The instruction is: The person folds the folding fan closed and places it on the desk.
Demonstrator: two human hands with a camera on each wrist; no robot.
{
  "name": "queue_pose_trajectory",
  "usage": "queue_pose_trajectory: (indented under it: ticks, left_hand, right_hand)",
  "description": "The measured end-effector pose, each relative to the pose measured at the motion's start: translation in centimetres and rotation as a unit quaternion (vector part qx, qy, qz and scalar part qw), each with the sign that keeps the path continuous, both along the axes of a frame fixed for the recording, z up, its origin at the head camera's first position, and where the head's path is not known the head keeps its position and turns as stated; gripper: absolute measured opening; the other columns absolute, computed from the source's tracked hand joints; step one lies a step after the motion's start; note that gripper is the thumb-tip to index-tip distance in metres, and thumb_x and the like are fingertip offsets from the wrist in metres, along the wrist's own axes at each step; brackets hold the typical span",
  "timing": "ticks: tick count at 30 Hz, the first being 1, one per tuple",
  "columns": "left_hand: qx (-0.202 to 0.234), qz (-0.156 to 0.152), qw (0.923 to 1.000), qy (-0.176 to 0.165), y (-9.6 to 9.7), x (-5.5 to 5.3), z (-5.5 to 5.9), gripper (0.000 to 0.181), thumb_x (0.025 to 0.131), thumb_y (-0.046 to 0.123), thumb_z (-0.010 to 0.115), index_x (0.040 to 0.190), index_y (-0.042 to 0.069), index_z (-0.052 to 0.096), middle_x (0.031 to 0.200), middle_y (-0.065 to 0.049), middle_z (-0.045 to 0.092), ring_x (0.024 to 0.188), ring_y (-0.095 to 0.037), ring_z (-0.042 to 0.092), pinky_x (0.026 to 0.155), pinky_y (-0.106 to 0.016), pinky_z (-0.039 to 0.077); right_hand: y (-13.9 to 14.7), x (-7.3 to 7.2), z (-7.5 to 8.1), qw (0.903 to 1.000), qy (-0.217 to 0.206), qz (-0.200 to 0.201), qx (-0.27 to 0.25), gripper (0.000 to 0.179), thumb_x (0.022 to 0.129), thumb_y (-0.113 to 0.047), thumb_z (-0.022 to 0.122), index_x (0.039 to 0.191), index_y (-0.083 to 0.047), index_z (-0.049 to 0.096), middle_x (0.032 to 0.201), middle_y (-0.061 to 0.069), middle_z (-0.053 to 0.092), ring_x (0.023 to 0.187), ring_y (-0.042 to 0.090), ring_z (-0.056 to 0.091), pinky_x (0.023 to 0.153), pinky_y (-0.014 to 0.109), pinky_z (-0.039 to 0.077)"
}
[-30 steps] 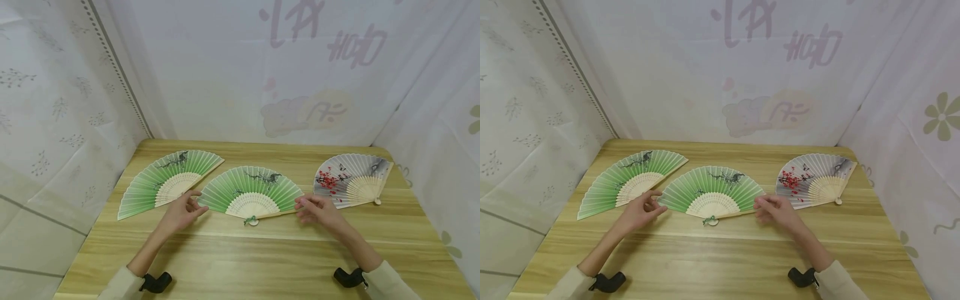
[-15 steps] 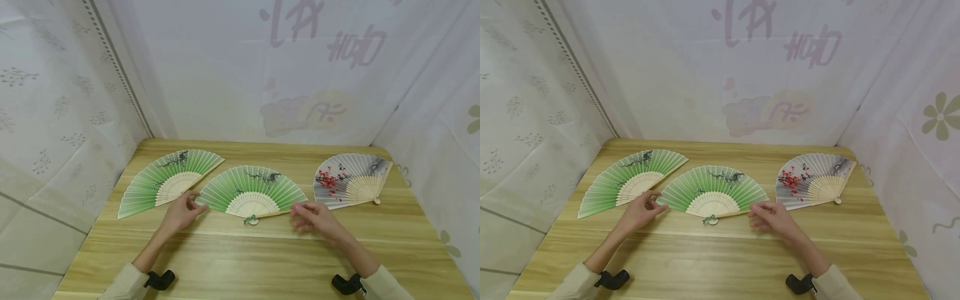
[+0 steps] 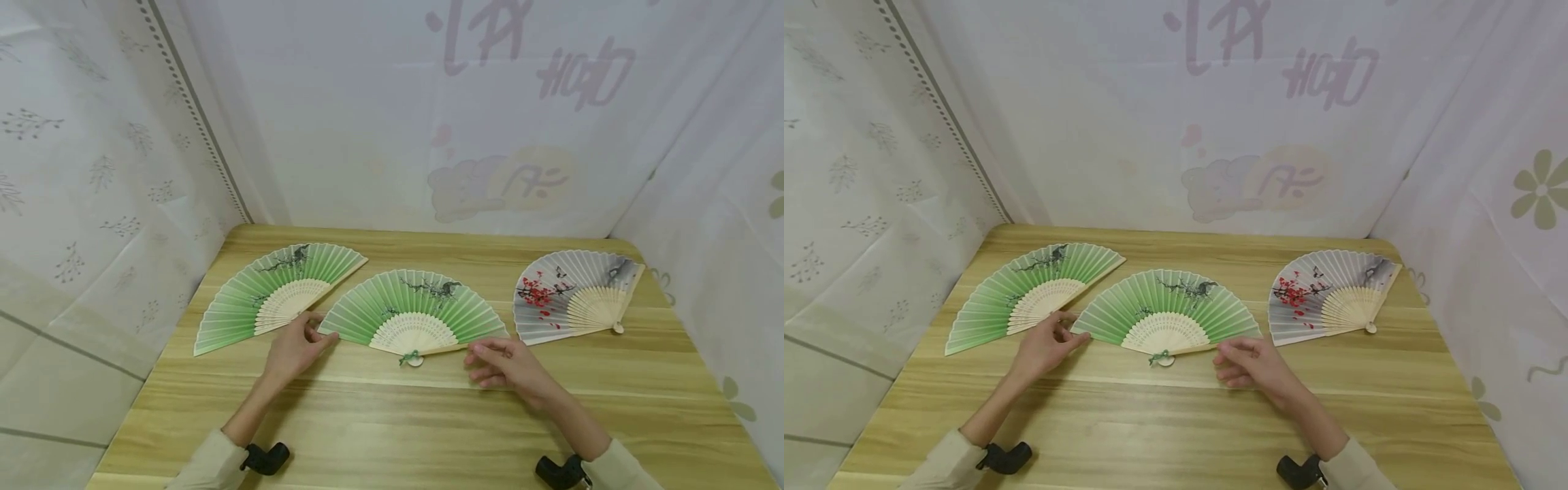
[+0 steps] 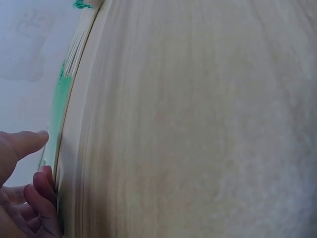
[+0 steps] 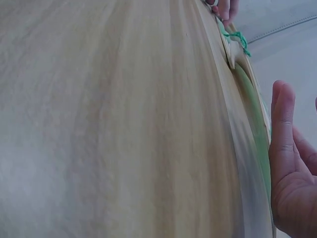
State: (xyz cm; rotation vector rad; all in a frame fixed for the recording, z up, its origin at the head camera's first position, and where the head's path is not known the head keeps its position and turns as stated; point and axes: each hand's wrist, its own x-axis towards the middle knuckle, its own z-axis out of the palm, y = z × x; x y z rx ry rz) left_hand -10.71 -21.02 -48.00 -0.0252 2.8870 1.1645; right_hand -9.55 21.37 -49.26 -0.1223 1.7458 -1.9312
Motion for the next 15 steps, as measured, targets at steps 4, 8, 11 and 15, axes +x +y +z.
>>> queue_pose_trajectory:
  ticks: [4, 8, 11, 15]
  left_hand:
    - [-0.001, 0.013, 0.9999, 0.007, 0.1, 0.0, -0.1, 0.048, 0.090, 0.030, 0.080, 0.123, -0.001, 0.064, 0.077, 0.000, 0.065, 0.069, -0.016, 0.060, 0.064, -0.036, 0.048]
    - [0.002, 0.021, 0.9998, 0.008, 0.0, 0.0, -0.3, 0.045, 0.091, 0.030, 0.079, 0.121, 0.000, 0.065, 0.077, -0.001, 0.064, 0.067, -0.016, 0.059, 0.062, -0.035, 0.047]
    - [0.002, 0.021, 0.9997, 0.013, 0.1, 0.1, -0.4, 0.045, 0.091, 0.030, 0.079, 0.121, -0.001, 0.065, 0.076, 0.000, 0.064, 0.067, -0.016, 0.059, 0.060, -0.035, 0.047]
    - [0.002, 0.021, 0.9995, 0.026, 0.2, 0.2, -0.4, 0.044, 0.091, 0.029, 0.080, 0.120, -0.001, 0.066, 0.075, 0.000, 0.065, 0.067, -0.016, 0.060, 0.060, -0.036, 0.049]
  right_hand:
    - [-0.5, 0.2, -0.1, 0.9999, -0.015, 0.000, -0.001, 0.047, 0.105, -0.022, 0.061, 0.130, 0.018, 0.054, 0.111, 0.023, 0.069, 0.088, 0.028, 0.073, 0.075, 0.041, 0.060]
    - [-1.0, 0.5, 0.0, 0.9997, -0.024, 0.005, -0.010, 0.046, 0.105, -0.019, 0.060, 0.130, 0.019, 0.052, 0.113, 0.025, 0.068, 0.091, 0.029, 0.072, 0.076, 0.041, 0.060]
    - [-1.2, 0.7, -0.1, 0.9991, -0.036, 0.006, -0.020, 0.046, 0.105, -0.018, 0.060, 0.131, 0.019, 0.051, 0.114, 0.026, 0.068, 0.093, 0.030, 0.072, 0.078, 0.041, 0.059]
    - [-1.5, 1.0, -0.4, 0.9976, -0.060, 0.006, -0.036, 0.048, 0.104, -0.018, 0.062, 0.134, 0.018, 0.050, 0.117, 0.027, 0.067, 0.100, 0.033, 0.071, 0.083, 0.041, 0.058]
